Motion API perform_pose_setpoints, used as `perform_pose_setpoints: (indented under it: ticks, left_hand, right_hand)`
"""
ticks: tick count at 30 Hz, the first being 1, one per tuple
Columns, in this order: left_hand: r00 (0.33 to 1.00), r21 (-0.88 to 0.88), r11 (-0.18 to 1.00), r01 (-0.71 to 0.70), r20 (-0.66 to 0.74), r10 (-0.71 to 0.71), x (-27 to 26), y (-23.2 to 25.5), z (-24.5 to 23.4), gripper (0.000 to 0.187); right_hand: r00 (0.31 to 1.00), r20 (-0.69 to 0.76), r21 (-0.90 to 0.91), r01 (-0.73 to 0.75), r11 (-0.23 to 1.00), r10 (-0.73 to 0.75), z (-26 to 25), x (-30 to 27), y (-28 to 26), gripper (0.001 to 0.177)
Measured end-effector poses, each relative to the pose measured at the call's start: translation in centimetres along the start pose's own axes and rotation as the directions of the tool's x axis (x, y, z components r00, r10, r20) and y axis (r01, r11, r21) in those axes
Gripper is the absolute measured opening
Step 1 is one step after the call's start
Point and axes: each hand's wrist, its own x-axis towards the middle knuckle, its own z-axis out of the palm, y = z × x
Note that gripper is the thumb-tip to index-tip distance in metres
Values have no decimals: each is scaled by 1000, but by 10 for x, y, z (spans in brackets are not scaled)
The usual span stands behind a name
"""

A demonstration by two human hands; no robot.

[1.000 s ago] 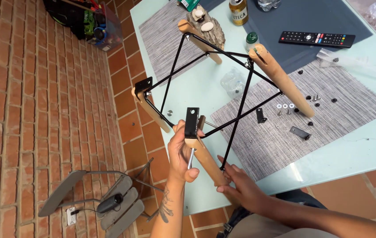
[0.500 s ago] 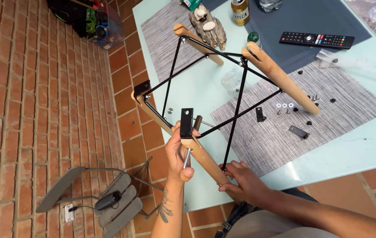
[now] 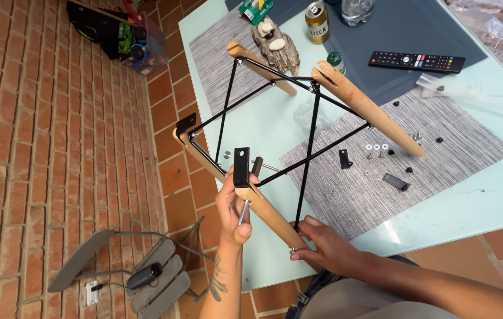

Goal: Assembling a chair by attaching wooden legs to a metal frame using bolts and a tool

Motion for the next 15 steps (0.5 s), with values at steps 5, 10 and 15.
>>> perform_pose_setpoints:
  ticks: [5, 10, 15]
  left_hand:
    - [1000, 15, 1000, 21, 5, -21, 2, 4, 1, 85]
    - [999, 25, 999, 30, 8, -31, 6, 7, 4, 86]
    - [999, 39, 999, 30, 12, -30, 13, 7, 9, 87]
  right_hand:
    - [1000, 27, -2, -16, 1000, 16, -9, 2, -15, 67]
    - [999, 36, -51, -4, 999, 6, -11, 1, -12, 90]
    - [980, -186, 82, 85, 993, -68, 1, -2, 10, 51]
